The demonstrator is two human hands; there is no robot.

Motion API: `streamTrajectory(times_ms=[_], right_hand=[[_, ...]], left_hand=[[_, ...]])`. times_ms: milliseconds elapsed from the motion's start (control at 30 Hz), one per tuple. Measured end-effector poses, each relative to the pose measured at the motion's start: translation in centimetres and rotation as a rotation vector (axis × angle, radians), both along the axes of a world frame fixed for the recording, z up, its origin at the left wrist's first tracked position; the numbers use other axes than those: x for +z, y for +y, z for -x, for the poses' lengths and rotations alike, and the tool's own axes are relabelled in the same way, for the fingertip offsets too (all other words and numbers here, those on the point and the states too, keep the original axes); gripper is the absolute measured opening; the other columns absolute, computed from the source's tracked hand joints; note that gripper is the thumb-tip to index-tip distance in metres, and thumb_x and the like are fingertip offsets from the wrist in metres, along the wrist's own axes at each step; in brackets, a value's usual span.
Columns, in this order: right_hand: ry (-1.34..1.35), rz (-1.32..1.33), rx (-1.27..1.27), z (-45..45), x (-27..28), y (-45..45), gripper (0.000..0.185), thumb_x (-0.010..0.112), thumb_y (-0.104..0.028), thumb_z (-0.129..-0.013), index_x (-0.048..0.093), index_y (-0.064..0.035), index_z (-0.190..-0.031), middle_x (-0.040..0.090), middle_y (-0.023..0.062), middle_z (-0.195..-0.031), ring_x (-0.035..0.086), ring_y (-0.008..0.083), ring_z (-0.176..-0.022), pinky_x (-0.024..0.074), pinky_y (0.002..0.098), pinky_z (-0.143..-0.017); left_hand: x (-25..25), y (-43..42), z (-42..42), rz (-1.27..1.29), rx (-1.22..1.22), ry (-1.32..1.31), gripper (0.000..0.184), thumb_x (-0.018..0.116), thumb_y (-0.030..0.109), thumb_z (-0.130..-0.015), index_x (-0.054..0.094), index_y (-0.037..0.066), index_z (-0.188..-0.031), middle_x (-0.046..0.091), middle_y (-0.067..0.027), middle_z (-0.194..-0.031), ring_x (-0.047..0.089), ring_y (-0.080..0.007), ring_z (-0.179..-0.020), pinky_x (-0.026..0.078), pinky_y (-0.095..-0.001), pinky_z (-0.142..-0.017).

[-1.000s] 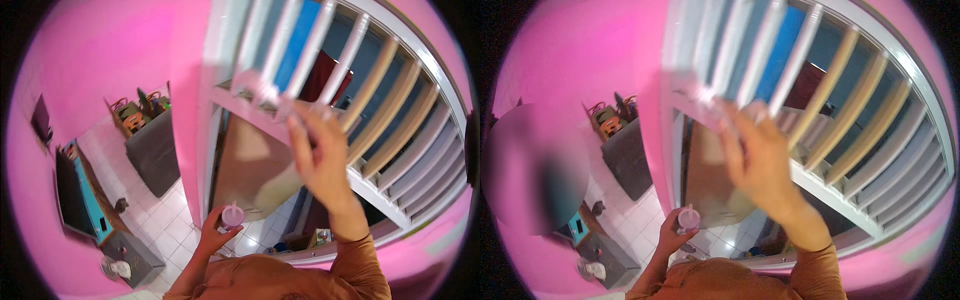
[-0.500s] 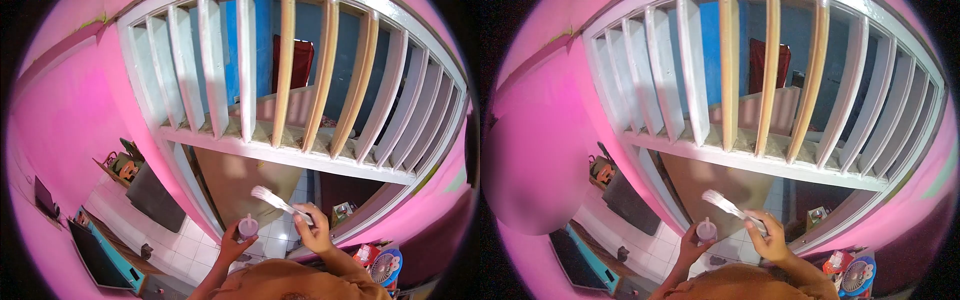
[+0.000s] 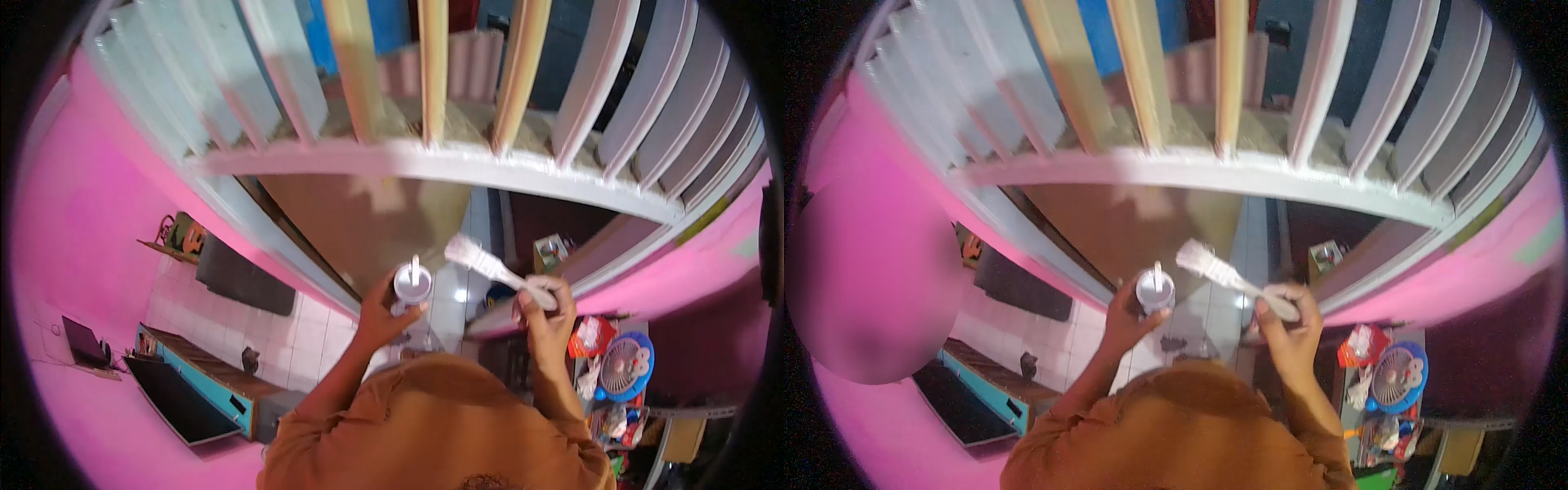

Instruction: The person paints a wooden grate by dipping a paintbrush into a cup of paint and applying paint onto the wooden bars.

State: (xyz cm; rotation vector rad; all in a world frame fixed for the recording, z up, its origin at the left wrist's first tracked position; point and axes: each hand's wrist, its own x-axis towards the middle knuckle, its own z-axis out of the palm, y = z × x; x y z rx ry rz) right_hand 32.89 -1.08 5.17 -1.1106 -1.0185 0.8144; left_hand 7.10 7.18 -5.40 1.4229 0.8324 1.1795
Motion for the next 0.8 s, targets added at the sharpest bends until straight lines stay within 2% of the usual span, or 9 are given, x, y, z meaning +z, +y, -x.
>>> streamTrajectory(times_ms=[100,167,300,433,500,533,600,667,800], right_hand=[[-0.012,0.01,-0.037,-1.3,0.5,-0.5,0.022,0.073,-0.006,-0.091,0.064,-0.0011,-0.11,0.068,0.0053,-0.079,0.061,0.0091,-0.061,0.0459,0.0224,-0.049],[-0.014,-0.018,-0.074,-1.5,1.2,-0.3,0.025,0.069,-0.013,-0.094,0.06,0.001,-0.112,0.062,0.0072,-0.074,0.056,0.0121,-0.056,0.0396,0.0226,-0.043],[0.051,-0.072,-0.064,-2.0,2.4,-0.4,0.027,0.065,-0.016,-0.096,0.06,0.0004,-0.116,0.061,0.0086,-0.078,0.056,0.0143,-0.057,0.0387,0.0242,-0.045],[-0.064,-0.074,-0.054,-2.1,3.6,0.0,0.024,0.062,-0.013,-0.095,0.057,0.0002,-0.115,0.061,0.0082,-0.082,0.057,0.0138,-0.061,0.0406,0.0241,-0.051],[-0.22,-0.027,0.01,-2.6,3.9,0.4,0.02,0.065,-0.003,-0.094,0.061,-0.0011,-0.113,0.063,0.0053,-0.094,0.059,0.0093,-0.073,0.0448,0.0217,-0.06],[-0.203,-0.023,0.064,-2.7,4.1,0.7,0.02,0.066,0.002,-0.091,0.061,-0.0014,-0.111,0.063,0.0054,-0.1,0.06,0.0085,-0.081,0.047,0.0218,-0.068],[-0.247,-0.019,0.099,-2.7,4.3,1.3,0.019,0.066,0.001,-0.091,0.062,-0.001,-0.109,0.064,0.0061,-0.101,0.061,0.0094,-0.083,0.0481,0.0227,-0.071],[-0.348,-0.044,0.145,-2.9,4.4,1.9,0.017,0.067,0.002,-0.09,0.064,0.0,-0.107,0.067,0.008,-0.103,0.064,0.0123,-0.089,0.0501,0.025,-0.078],[-0.42,0.003,0.201,-3.0,4.6,3.1,0.017,0.068,0.001,-0.089,0.065,0.0002,-0.106,0.067,0.0087,-0.102,0.065,0.0137,-0.09,0.0505,0.0268,-0.08]], left_hand=[[0.9,0.2,-1.3,0.08,0.013,-0.003,0.077,0.084,0.005,-0.079,0.043,-0.004,-0.144,0.056,-0.0128,-0.136,0.057,-0.0195,-0.123,0.047,-0.0355,-0.105],[2.0,0.5,-2.5,0.046,-0.02,-0.068,0.075,0.084,0.002,-0.078,0.045,-0.004,-0.142,0.056,-0.012,-0.134,0.057,-0.0196,-0.124,0.047,-0.035,-0.105],[2.3,1.1,-3.9,0.002,-0.08,-0.095,0.073,0.084,0.0,-0.078,0.046,-0.004,-0.14,0.054,-0.0116,-0.134,0.055,-0.0197,-0.125,0.047,-0.0348,-0.106],[1.9,1.8,-5.3,-0.102,-0.144,-0.118,0.073,0.084,0.001,-0.078,0.046,-0.004,-0.14,0.052,-0.0115,-0.135,0.055,-0.02,-0.125,0.047,-0.0353,-0.106],[1.7,2.1,-5.8,-0.106,-0.18,-0.149,0.073,0.084,0.001,-0.078,0.046,-0.004,-0.14,0.051,-0.0115,-0.135,0.055,-0.0202,-0.125,0.047,-0.0355,-0.106],[1.7,2.3,-5.9,-0.162,-0.185,-0.111,0.073,0.085,0.002,-0.078,0.047,-0.004,-0.14,0.052,-0.0117,-0.135,0.055,-0.0203,-0.125,0.047,-0.0352,-0.106],[1.9,2.3,-6.2,-0.215,-0.192,-0.077,0.074,0.085,0.002,-0.077,0.047,-0.004,-0.14,0.052,-0.012,-0.135,0.055,-0.0204,-0.125,0.046,-0.035,-0.106],[2.2,2.2,-6.3,-0.139,-0.228,-0.058,0.074,0.086,0.003,-0.076,0.048,-0.004,-0.139,0.052,-0.0127,-0.135,0.056,-0.021,-0.123,0.045,-0.0337,-0.106],[1.6,2.6,-6.6,-0.11,-0.249,-0.085,0.073,0.087,0.005,-0.075,0.05,-0.004,-0.137,0.055,-0.0128,-0.132,0.058,-0.0214,-0.12,0.045,-0.0333,-0.105]])
